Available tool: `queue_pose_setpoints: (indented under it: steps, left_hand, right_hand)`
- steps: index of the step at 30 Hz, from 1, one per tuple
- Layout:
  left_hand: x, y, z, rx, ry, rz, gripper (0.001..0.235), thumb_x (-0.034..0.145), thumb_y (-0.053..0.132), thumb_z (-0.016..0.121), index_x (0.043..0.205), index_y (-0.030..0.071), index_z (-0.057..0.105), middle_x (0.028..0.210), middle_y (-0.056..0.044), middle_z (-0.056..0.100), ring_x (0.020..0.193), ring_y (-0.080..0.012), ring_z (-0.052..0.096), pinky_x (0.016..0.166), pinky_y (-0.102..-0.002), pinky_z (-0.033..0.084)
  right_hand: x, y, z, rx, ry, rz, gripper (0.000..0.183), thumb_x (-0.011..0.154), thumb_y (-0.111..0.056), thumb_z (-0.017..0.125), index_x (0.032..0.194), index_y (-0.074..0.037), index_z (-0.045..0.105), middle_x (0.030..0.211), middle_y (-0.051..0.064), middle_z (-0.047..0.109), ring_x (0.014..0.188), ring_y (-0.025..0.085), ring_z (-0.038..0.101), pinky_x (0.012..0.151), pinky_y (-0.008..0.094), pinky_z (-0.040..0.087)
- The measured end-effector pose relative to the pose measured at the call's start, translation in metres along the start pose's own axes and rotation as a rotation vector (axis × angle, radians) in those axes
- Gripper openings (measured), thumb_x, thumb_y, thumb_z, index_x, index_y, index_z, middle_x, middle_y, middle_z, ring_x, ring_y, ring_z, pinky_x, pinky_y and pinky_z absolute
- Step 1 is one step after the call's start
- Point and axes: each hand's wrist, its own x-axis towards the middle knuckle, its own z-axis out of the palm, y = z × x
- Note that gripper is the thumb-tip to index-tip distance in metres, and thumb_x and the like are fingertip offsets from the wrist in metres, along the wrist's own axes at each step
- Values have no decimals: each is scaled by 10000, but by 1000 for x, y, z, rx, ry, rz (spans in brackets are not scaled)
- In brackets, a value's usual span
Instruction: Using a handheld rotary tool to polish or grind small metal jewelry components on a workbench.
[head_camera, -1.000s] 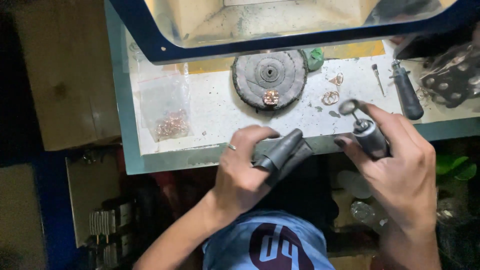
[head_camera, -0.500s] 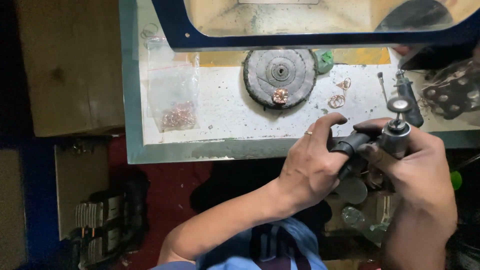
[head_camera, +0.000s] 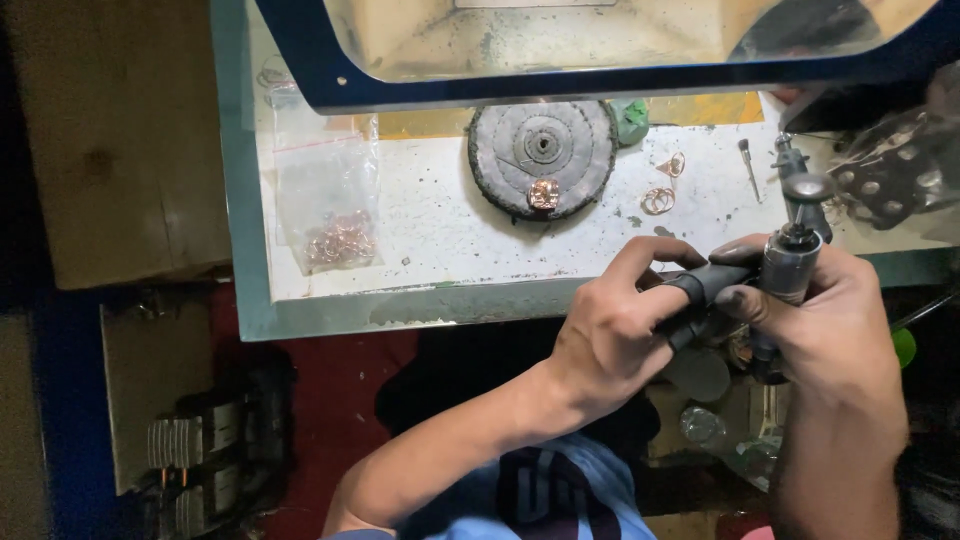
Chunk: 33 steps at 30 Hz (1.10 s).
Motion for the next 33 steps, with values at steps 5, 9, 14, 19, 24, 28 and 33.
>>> queue_pose_setpoints:
  steps: [5,9,14,19,24,28,33]
  left_hand:
    - [3,3,-5,-40,-36,12,227,718,-89,576,943,-74,600,1307,-271,501,974,-388,618,788,-428,575]
    - [3,6,-10,-75,-40,27,278,720,-106,549,991,-68,596,1299,-272,506,1014,-408,625,825,-421,554]
    - [2,4,-3,183,70,146,179,852,-167,601,1012,-88,606,1232,-260,562,866,-375,668,641,-448,583]
    - [-3,4,-29,17,53,126,295,991,-42,702,1263,34,617,1279,-256,614,1131,-390,711,956,-405,656]
    - [-8,-4,-84,585,298,220,334,915,-125,737,1224,-33,653,1130,-255,677,993,-372,721,817,-392,692]
    - [12,-8,-115,668,109,169,445,910,-70,812,1299,-52,598,1281,-223,624,1178,-400,671,1039,-534,585]
    - [31,-13,-121,515,-110,143,186,932,-51,687,1111,-84,647,1140,-205,650,956,-356,657,839,-470,567]
  right_hand:
    - [1,5,-2,0,-18,-32,408,780,-200,780,1130,-3,702,1059,101,717,962,181,677,830,274,548]
    - [-1,4,0,105,-59,-4,361,793,-200,791,1092,-22,693,723,86,638,466,135,560,397,223,464]
    - [-1,9,-5,86,-30,20,342,803,-200,790,1093,-42,697,775,56,640,486,111,553,407,203,440]
    - [6,-3,-11,-144,129,-40,332,851,-116,779,1143,10,683,1099,123,719,985,182,679,859,262,554]
    - [12,-25,-8,-262,184,-19,314,988,-36,713,1287,24,637,1175,193,702,927,302,706,741,393,630]
    - [29,-12,-8,-357,210,-27,365,990,-66,753,1333,4,650,1228,176,701,1122,290,690,942,408,573]
    - [35,13,-18,-680,253,-560,326,1139,-21,868,1320,185,692,1257,316,660,1255,450,600,1069,518,476]
